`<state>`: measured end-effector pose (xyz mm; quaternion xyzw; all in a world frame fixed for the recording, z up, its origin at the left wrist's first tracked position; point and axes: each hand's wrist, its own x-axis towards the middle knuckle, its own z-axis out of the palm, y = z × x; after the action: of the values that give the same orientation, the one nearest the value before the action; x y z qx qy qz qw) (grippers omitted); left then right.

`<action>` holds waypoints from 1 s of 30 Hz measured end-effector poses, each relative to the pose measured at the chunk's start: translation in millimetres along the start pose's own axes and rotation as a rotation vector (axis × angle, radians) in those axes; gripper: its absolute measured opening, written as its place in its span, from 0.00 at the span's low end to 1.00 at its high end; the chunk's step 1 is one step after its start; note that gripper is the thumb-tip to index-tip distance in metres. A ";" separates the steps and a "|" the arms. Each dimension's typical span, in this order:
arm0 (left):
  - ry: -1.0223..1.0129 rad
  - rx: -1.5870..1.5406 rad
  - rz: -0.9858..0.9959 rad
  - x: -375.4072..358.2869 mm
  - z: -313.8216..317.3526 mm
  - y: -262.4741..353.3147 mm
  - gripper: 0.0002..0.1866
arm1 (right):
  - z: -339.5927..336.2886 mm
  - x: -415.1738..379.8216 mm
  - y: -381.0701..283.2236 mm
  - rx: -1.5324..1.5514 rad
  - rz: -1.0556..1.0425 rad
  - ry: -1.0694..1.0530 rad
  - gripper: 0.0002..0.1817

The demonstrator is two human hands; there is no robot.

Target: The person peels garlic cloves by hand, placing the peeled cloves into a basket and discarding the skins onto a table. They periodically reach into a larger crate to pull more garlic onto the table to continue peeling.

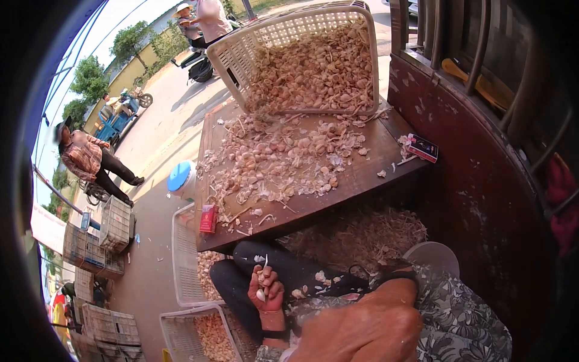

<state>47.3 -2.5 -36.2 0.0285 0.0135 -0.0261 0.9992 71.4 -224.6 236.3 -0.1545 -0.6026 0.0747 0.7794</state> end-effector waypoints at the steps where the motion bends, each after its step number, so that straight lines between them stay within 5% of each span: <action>1: -0.015 -0.008 -0.022 0.8 1.1 -0.7 0.12 | -4.5 -1.3 -1.0 -0.005 0.008 0.001 0.03; 7: -0.003 -0.037 -0.118 8.7 22.3 -15.5 0.15 | -36.6 -28.0 15.5 -0.131 0.166 0.126 0.08; 10: 0.262 0.144 -0.018 10.3 29.0 -26.3 0.16 | -61.6 -43.9 38.9 -0.787 0.403 0.011 0.09; 12: 0.205 0.208 -0.068 17.6 31.8 -28.6 0.17 | -75.2 -66.9 65.7 -0.981 0.475 -0.102 0.09; 14: 0.689 0.321 0.026 25.7 56.5 -42.9 0.17 | -86.4 -85.5 78.2 -1.074 0.700 -0.211 0.09; 16: 0.082 0.017 -0.178 17.4 11.3 -28.4 0.18 | -107.3 -95.7 80.3 -1.156 0.763 -0.229 0.08; 18: 0.198 -0.143 -0.215 20.7 29.1 -31.0 0.18 | -137.8 -97.6 80.5 -1.322 0.794 -0.165 0.07; 23: 0.010 -0.206 -0.274 26.9 9.0 -25.4 0.16 | -276.8 -91.9 79.0 -1.852 0.769 0.107 0.06; 30: -0.015 -0.144 -0.310 29.6 3.2 -20.8 0.16 | -398.4 -83.0 116.9 -1.981 1.227 -0.068 0.05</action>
<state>75.8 -24.9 -35.0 -0.0460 0.0119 -0.1792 0.9827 441.2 -199.8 31.6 -0.9590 -0.2422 -0.0601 0.1344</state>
